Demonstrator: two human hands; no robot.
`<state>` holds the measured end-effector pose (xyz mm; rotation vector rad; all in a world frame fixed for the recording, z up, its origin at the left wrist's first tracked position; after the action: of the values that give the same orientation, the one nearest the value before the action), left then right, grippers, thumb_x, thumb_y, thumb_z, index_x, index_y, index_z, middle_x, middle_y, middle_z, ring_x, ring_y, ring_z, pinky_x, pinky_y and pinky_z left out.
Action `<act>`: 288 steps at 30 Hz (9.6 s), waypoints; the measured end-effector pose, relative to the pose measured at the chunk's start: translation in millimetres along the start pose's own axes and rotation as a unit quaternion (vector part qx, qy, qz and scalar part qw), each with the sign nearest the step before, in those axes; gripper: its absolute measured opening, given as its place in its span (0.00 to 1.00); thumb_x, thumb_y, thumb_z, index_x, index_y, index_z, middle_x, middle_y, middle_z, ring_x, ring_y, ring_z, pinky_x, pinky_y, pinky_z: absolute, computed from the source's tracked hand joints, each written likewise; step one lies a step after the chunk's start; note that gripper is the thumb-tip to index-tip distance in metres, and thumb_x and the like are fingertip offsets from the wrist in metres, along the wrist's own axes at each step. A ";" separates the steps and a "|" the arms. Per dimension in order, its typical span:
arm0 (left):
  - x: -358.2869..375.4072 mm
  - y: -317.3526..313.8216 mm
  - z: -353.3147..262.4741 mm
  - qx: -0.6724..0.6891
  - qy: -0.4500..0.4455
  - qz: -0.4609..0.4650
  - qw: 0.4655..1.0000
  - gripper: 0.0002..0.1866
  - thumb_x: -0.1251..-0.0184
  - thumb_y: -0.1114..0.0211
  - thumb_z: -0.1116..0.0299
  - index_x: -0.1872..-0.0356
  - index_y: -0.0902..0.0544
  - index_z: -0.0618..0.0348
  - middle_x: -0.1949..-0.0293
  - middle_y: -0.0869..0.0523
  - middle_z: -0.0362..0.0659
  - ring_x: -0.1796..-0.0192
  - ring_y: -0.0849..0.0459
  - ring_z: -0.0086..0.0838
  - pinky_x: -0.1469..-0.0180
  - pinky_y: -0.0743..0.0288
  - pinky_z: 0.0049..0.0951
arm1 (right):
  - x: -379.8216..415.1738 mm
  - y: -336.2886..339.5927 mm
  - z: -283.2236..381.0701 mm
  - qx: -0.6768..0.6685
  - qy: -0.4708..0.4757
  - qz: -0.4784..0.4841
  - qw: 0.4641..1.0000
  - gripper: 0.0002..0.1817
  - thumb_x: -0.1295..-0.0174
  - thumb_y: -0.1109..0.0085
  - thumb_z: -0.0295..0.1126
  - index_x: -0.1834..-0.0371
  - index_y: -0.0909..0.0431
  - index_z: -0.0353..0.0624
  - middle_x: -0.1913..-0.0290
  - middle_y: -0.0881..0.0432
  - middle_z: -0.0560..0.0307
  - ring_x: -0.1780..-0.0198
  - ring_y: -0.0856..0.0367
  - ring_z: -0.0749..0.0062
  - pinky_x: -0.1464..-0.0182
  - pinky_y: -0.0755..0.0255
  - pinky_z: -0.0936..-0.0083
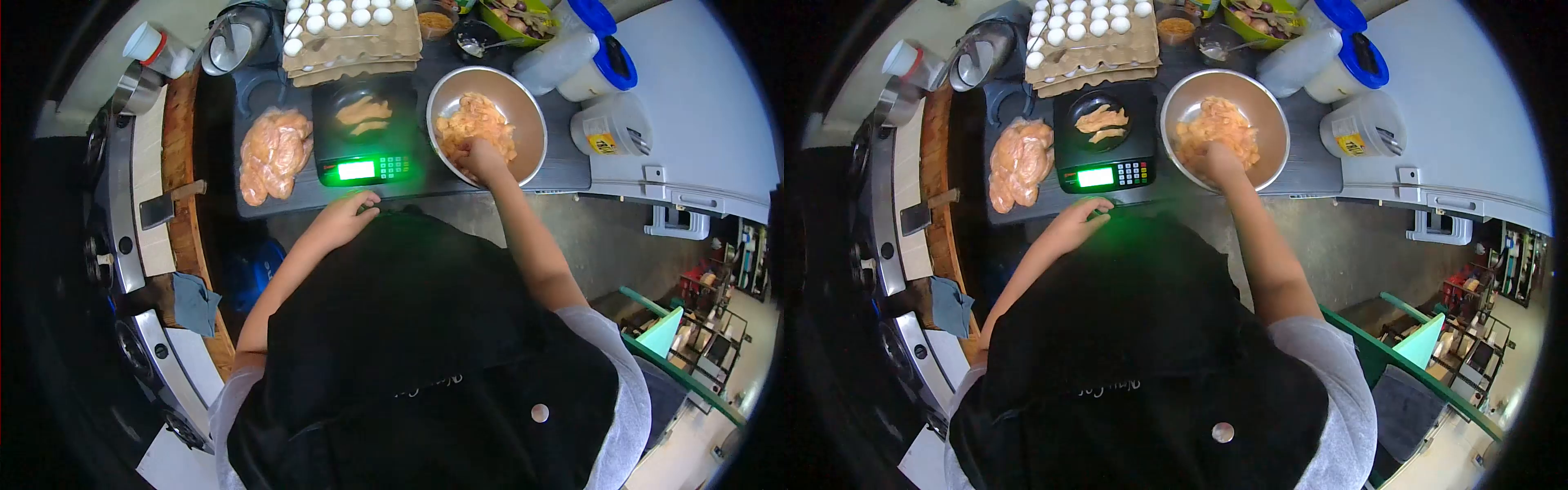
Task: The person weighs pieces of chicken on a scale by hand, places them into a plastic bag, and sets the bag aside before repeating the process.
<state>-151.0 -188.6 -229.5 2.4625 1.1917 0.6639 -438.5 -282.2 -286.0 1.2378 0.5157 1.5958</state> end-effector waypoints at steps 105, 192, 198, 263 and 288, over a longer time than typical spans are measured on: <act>-419.0 15.7 -437.2 -0.221 -0.264 -0.281 0.896 0.24 0.39 0.35 0.47 0.58 0.13 0.60 0.53 0.14 0.55 0.49 0.16 0.50 0.46 0.24 0.45 | 229.7 108.4 -170.7 -0.282 -0.033 -0.199 0.938 0.13 0.42 0.37 0.30 0.53 0.17 0.43 0.57 0.16 0.47 0.59 0.18 0.56 0.56 0.24 0.65; -28.8 100.0 -24.4 0.612 -0.008 -0.182 0.769 0.05 0.35 0.41 0.78 0.64 0.27 0.56 0.67 0.22 0.37 0.66 0.25 0.21 0.64 0.29 0.25 | 120.7 12.1 183.3 -0.584 0.228 0.085 0.774 0.10 0.40 0.46 0.27 0.55 0.27 0.44 0.60 0.22 0.65 0.60 0.23 0.80 0.57 0.29 0.79; -18.6 11.8 -69.4 0.108 -0.011 0.119 0.987 0.06 0.34 0.35 0.69 0.66 0.20 0.60 0.74 0.22 0.34 0.70 0.27 0.18 0.65 0.32 0.22 | 81.8 15.1 88.3 -0.654 0.064 -0.116 0.745 0.04 0.35 0.46 0.26 0.60 0.24 0.41 0.69 0.21 0.63 0.67 0.23 0.79 0.65 0.28 0.80; 103.5 179.9 58.4 -0.098 0.095 -0.329 0.934 0.26 0.52 0.41 0.80 0.46 0.20 0.60 0.50 0.20 0.59 0.46 0.20 0.53 0.42 0.26 0.40 | 35.7 128.2 -7.7 0.045 -0.064 -0.185 0.980 0.16 0.35 0.49 0.39 0.56 0.15 0.42 0.55 0.16 0.36 0.52 0.17 0.46 0.46 0.27 0.57; 70.4 149.2 24.8 -0.075 0.038 -0.291 0.953 0.23 0.50 0.42 0.81 0.49 0.19 0.58 0.52 0.19 0.57 0.47 0.21 0.54 0.43 0.28 0.41 | -8.9 82.4 130.7 -0.102 0.183 -0.297 0.932 0.13 0.44 0.37 0.34 0.56 0.14 0.46 0.51 0.17 0.44 0.47 0.20 0.49 0.42 0.27 0.62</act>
<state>-3.2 -224.0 -160.7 1.8306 1.7189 0.6433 -358.8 -353.7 -174.2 0.5444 0.8440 1.3067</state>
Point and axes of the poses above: each hand's wrist, its own x-axis away from the middle knuckle, its own y-axis out of the back of the hand, z = x × y, the point moved 10 cm from there along -x, towards the middle knuckle
